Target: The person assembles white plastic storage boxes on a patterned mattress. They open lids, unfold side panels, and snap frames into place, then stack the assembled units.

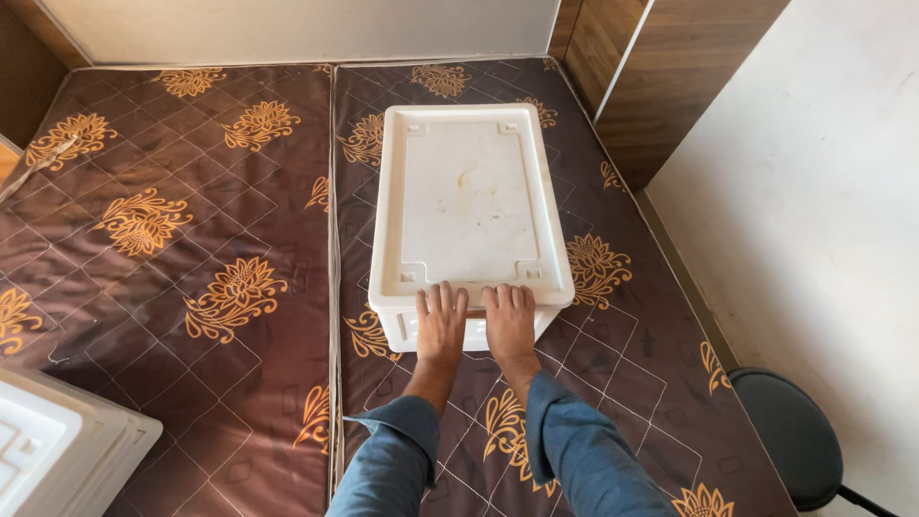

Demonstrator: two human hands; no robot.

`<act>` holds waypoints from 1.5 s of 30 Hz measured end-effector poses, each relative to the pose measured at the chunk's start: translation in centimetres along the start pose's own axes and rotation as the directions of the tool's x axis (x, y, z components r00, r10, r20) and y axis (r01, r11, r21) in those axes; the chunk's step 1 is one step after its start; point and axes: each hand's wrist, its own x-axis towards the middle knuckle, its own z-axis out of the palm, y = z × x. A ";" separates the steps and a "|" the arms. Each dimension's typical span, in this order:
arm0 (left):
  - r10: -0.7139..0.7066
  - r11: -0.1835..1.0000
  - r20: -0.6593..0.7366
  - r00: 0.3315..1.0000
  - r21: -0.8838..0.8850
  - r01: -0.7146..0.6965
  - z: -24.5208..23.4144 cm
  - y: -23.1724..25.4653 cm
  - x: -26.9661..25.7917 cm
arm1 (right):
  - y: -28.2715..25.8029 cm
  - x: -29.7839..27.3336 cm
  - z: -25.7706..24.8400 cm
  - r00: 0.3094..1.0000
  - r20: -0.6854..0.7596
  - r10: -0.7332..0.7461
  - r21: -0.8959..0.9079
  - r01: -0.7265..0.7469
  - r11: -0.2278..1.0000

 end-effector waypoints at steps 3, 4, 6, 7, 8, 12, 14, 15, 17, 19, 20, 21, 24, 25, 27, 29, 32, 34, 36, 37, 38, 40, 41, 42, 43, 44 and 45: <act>-0.019 0.999 -0.019 1.000 0.034 0.020 0.6 0.4 0.4 | 0.3 -0.1 0.1 0.999 0.020 -0.034 -0.016 0.035 0.999; -0.025 0.999 -0.023 0.999 0.027 0.026 0.8 0.4 0.5 | 0.3 0.0 0.0 0.998 0.053 -0.032 -0.012 0.033 0.999; -0.028 1.000 -0.024 0.999 -0.003 0.028 1.0 0.3 0.5 | 0.2 0.3 -0.2 0.993 0.114 -0.027 -0.004 0.027 1.000; -0.025 0.999 -0.021 0.999 -0.027 0.025 1.1 0.2 0.5 | 0.0 0.4 -0.4 0.991 0.127 -0.035 -0.018 0.037 0.999; -0.023 0.998 -0.021 1.000 -0.050 0.022 1.2 0.0 0.5 | -0.2 0.4 -0.6 0.990 0.137 -0.043 -0.032 0.048 0.998; -0.014 0.999 -0.120 0.993 -0.044 0.009 1.1 -0.1 -1.1 | -1.3 -0.5 -2.0 0.982 0.174 -0.076 -0.101 0.095 0.990; -0.009 0.998 -0.125 0.992 -0.062 0.002 1.0 0.2 -2.6 | -1.5 -1.5 -2.8 0.976 0.204 -0.076 -0.076 0.093 0.993; -0.004 0.998 -0.118 0.993 -0.055 -0.002 0.9 0.5 -3.4 | -1.6 -2.1 -3.2 0.973 0.219 -0.075 -0.063 0.091 0.994; 0.003 0.999 -0.117 0.993 -0.037 -0.007 0.4 0.7 -4.4 | -1.8 -2.8 -4.1 0.977 0.194 -0.091 -0.069 0.107 0.992; 0.023 0.998 -0.063 0.998 -0.059 -0.027 0.0 0.8 -5.8 | -2.3 -4.0 -5.2 0.979 0.177 -0.103 -0.061 0.115 0.991; 0.032 0.997 -0.037 0.999 -0.071 -0.034 -0.2 0.9 -6.5 | -2.5 -4.5 -5.7 0.979 0.169 -0.110 -0.050 0.120 0.991; 0.039 0.997 -0.046 0.998 -0.067 -0.042 -0.2 1.0 -7.2 | -2.7 -5.1 -6.2 0.980 0.161 -0.118 -0.040 0.126 0.991; 0.060 0.996 -0.062 0.996 -0.059 -0.064 -0.3 1.5 -9.9 | -3.5 -7.2 -8.2 0.985 0.119 -0.129 0.000 0.130 0.992; 0.068 0.996 -0.064 0.996 -0.054 -0.072 -0.2 1.6 -10.6 | -3.7 -7.5 -8.7 0.984 0.120 -0.134 -0.012 0.137 0.991; 0.078 0.995 -0.065 0.995 -0.050 -0.081 0.0 2.0 -13.2 | -4.4 -9.5 -10.2 0.980 0.141 -0.140 -0.027 0.145 0.989; 0.073 0.996 -0.083 0.994 -0.043 -0.077 -0.1 2.5 -14.9 | -5.0 -11.0 -11.6 0.977 0.153 -0.150 -0.022 0.155 0.988; 0.077 0.994 -0.134 0.988 -0.069 -0.087 -0.6 3.1 -18.1 | -6.0 -12.9 -13.6 0.975 0.155 -0.159 -0.020 0.164 0.986; 0.068 0.995 -0.096 0.993 -0.062 -0.075 -1.1 3.5 -20.3 | -6.5 -14.7 -15.0 0.975 0.159 -0.158 -0.013 0.162 0.987; 0.063 0.996 -0.091 0.994 -0.054 -0.069 -2.0 3.9 -22.4 | -7.4 -16.2 -16.5 0.977 0.151 -0.150 -0.003 0.152 0.988; 0.063 0.996 -0.102 0.993 -0.049 -0.068 -2.6 4.1 -23.5 | -7.8 -17.1 -17.4 0.978 0.143 -0.154 -0.012 0.157 0.988; 0.062 0.997 -0.117 0.991 -0.042 -0.067 -3.2 4.2 -24.4 | -8.2 -17.8 -18.2 0.979 0.131 -0.158 -0.022 0.163 0.986; 0.062 0.996 -0.098 0.993 -0.054 -0.068 -4.4 4.5 -26.3 | -8.9 -19.3 -19.8 0.979 0.124 -0.160 -0.023 0.164 0.986; 0.063 0.996 -0.085 0.994 -0.061 -0.068 -4.9 4.6 -27.3 | -9.2 -20.0 -20.5 0.979 0.129 -0.157 -0.014 0.160 0.987; 0.060 0.995 -0.061 0.996 -0.073 -0.065 -5.5 4.7 -28.2 | -9.5 -20.5 -21.1 0.979 0.132 -0.155 -0.006 0.158 0.987; 0.059 0.995 -0.038 0.998 -0.085 -0.062 -5.9 4.8 -29.0 | -9.7 -21.0 -21.7 0.980 0.123 -0.156 -0.007 0.158 0.987; 0.056 0.994 -0.011 0.998 -0.097 -0.056 -6.3 5.0 -30.1 | -10.0 -21.7 -22.3 0.981 0.117 -0.157 -0.007 0.159 0.987; 0.057 0.995 -0.034 0.998 -0.086 -0.060 -6.6 5.2 -31.0 | -10.3 -22.4 -22.9 0.981 0.111 -0.158 -0.006 0.160 0.987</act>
